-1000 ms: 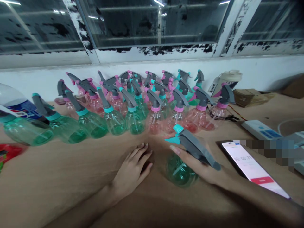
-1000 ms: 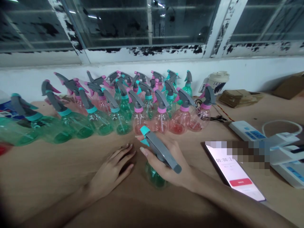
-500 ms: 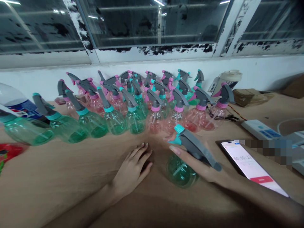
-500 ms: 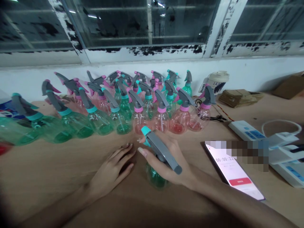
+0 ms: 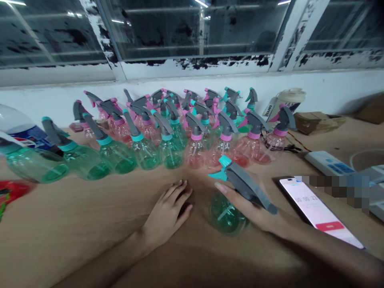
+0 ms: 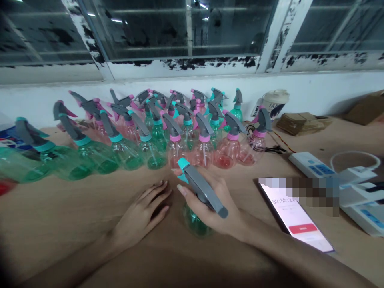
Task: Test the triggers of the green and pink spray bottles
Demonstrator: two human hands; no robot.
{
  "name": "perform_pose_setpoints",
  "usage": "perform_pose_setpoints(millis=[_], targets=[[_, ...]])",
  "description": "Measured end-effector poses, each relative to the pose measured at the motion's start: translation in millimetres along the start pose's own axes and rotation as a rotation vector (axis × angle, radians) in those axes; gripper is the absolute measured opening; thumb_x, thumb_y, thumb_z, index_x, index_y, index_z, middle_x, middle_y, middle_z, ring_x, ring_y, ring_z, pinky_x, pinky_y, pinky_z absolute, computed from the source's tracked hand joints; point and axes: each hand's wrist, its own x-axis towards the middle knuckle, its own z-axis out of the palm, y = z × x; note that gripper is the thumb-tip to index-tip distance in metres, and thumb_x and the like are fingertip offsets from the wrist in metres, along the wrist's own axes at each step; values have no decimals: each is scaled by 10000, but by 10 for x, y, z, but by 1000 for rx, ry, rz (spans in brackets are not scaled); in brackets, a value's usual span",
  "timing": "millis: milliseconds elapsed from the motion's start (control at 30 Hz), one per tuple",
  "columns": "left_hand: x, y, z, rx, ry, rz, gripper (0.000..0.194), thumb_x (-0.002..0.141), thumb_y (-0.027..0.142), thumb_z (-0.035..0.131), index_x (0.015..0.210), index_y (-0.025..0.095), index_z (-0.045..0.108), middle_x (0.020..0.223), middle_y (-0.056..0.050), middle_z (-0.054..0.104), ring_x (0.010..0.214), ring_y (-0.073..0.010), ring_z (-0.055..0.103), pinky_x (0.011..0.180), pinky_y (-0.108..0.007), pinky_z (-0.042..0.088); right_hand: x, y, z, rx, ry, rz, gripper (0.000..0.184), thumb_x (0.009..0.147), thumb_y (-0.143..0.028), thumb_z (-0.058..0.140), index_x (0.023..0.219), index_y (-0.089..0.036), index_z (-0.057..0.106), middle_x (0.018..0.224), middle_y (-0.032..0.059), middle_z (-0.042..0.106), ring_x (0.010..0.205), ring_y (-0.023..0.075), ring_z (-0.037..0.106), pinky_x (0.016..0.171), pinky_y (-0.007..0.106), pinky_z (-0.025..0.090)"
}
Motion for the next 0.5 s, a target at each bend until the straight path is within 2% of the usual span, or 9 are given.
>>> perform_pose_setpoints(millis=[133,200,367,500], targets=[[2,3,-5,-13,-4,0,374,923,290,438,1256,128,492,1326,-116,498,1257,-247,417,1022,-441,382,-8,36,16,16,5,6,180,817,-300,549,963,-223,619,862,37,688,753,179,655,699,314,530],[1,0,-1,-16,-6,1,374,922,289,438,1260,136,488,1329,-112,495,1256,-246,418,1020,-443,383,-10,43,18,9,10,-12,154,826,-321,547,925,-222,610,870,29,684,785,173,651,706,302,522],[-5,-7,18,-4,3,12,379,923,288,440,1266,132,480,1331,-119,490,1260,-252,410,1017,-451,384,-3,20,-7,-52,23,-62,111,828,-322,545,767,-230,559,663,-24,606,601,127,595,602,272,497],[-6,-4,14,1,10,13,373,924,292,439,1257,129,486,1324,-121,495,1255,-254,414,1011,-451,390,3,12,-9,-32,-1,-32,116,831,-332,541,802,-227,583,723,-5,633,684,151,623,674,298,505]])
